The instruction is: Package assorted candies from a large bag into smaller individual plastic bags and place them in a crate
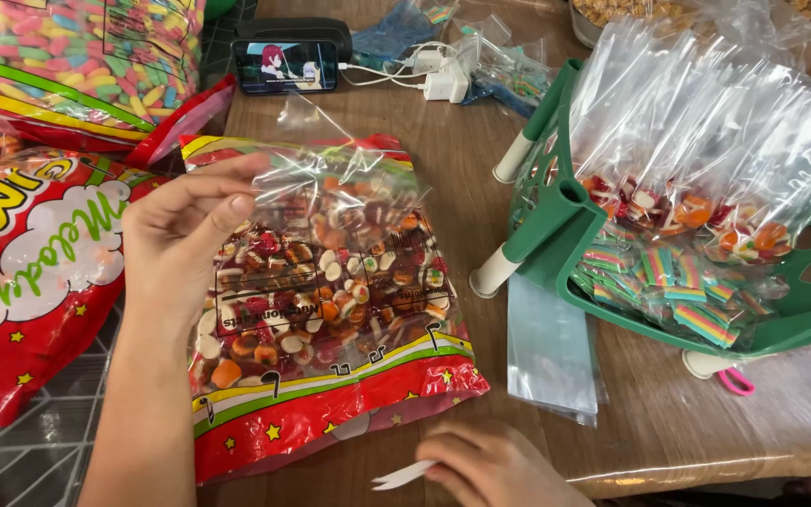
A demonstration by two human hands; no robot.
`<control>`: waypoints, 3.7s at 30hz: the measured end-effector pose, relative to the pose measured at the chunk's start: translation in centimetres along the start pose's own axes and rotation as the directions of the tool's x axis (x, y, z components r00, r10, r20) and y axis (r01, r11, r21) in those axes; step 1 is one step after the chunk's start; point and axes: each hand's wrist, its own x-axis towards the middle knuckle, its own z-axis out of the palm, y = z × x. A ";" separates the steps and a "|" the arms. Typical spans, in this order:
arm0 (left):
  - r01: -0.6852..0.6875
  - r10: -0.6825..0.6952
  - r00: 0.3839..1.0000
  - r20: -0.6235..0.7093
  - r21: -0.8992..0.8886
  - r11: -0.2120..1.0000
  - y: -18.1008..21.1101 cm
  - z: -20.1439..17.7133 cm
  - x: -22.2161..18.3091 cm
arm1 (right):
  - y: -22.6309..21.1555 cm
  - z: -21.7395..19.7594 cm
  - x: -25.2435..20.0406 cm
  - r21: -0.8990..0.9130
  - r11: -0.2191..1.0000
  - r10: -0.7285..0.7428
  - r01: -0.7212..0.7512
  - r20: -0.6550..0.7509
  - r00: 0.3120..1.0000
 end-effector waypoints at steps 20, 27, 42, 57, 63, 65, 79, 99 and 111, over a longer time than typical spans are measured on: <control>0.389 -0.335 0.854 -0.398 0.059 0.919 -7.8 -2.8 1.3 | 16.3 -2.5 19.8 0.586 0.617 0.764 -0.525 -0.288 0.577; 0.310 -0.215 0.919 -0.330 0.269 0.912 -10.2 -3.0 2.3 | 17.0 -2.6 23.1 0.758 0.472 0.847 -0.451 -0.247 0.471; 0.133 -0.072 0.990 0.121 -0.626 0.769 -7.1 0.9 0.3 | 14.4 -3.1 21.6 0.921 0.282 0.688 0.269 -0.389 0.612; 0.144 -0.163 0.939 -0.304 -0.083 0.986 -5.3 -0.3 1.7 | 15.6 -3.5 21.0 0.722 0.676 0.655 -0.145 -0.499 0.568; -0.005 0.211 0.964 -0.160 0.785 0.619 -3.8 0.0 0.6 | 4.8 -6.7 16.0 0.442 0.895 0.252 -0.048 -0.413 0.875; -0.199 0.349 0.937 0.017 0.846 0.495 -3.4 -0.5 0.7 | 1.4 -7.0 12.9 0.310 0.947 0.036 0.081 -0.354 0.934; -0.198 0.031 0.978 0.204 0.881 0.429 -9.5 -2.7 0.9 | 1.3 -2.0 12.2 -0.626 0.737 -0.548 0.255 -0.334 0.766; -0.619 0.406 0.760 0.508 0.756 0.211 -5.1 2.3 0.2 | 0.0 -3.2 4.5 -0.070 0.997 -0.046 0.036 -0.147 0.988; -0.363 0.616 0.669 0.415 0.906 -0.216 -2.7 1.9 -0.2 | 0.0 -3.0 1.7 -0.028 0.994 0.102 -0.109 -0.187 0.977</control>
